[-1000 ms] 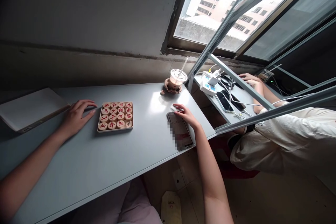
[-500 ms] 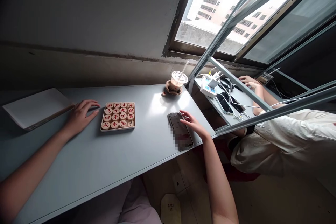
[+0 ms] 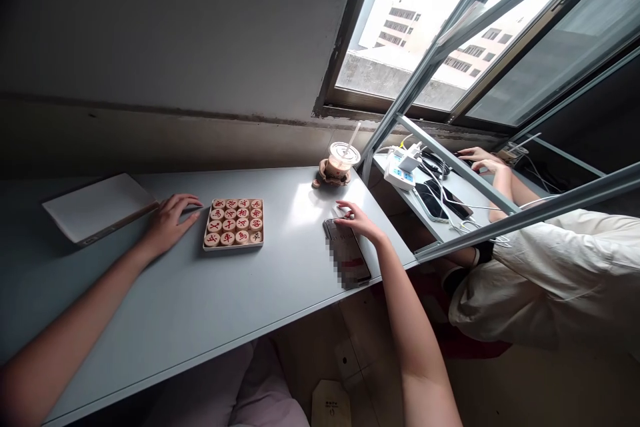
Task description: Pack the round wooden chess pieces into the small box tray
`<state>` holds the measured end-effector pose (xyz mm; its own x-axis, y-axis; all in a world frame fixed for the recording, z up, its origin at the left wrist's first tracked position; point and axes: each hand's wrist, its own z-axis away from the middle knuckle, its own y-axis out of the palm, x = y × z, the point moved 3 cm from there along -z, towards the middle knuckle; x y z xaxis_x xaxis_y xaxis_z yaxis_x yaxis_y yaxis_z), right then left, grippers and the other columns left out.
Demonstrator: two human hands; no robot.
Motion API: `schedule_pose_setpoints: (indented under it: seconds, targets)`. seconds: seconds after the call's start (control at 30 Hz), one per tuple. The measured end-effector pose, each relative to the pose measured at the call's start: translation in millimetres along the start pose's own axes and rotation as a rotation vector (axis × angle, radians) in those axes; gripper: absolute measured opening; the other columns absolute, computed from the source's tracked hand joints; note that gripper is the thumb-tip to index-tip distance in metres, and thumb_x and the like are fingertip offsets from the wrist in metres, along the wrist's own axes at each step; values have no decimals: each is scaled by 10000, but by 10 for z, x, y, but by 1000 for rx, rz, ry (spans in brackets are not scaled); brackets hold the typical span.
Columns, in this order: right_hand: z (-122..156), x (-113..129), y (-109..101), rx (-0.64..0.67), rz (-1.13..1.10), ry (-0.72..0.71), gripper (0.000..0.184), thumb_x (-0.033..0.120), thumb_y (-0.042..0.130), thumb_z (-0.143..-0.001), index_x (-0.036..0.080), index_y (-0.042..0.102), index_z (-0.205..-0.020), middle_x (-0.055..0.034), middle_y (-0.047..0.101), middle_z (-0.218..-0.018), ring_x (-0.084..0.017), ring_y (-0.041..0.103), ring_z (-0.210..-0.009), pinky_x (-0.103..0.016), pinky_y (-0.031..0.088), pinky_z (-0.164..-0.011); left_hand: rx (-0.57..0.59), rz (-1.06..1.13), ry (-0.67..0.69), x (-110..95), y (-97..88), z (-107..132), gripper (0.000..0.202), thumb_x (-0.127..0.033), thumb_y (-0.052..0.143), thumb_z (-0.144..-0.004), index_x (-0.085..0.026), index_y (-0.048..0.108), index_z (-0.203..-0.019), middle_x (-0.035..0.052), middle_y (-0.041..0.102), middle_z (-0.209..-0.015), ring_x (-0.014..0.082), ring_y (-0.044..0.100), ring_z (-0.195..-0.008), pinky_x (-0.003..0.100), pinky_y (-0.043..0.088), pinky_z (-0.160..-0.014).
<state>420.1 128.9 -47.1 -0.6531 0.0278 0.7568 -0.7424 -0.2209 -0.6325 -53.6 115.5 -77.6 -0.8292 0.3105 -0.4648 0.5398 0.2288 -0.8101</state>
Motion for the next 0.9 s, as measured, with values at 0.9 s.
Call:
schedule_pose_setpoints:
  seconds: [0.9]
  targets:
    - [520, -37, 8, 32, -68, 22, 744, 493, 682, -734, 355, 364, -1393, -24, 376, -1476, -276, 369, -1337, -448, 371, -1084, 11, -16, -25, -11, 8, 11, 257, -345, 412, -874, -230, 574, -1037, 49, 552, -1163, 231, 513, -1096, 368, 382, -971]
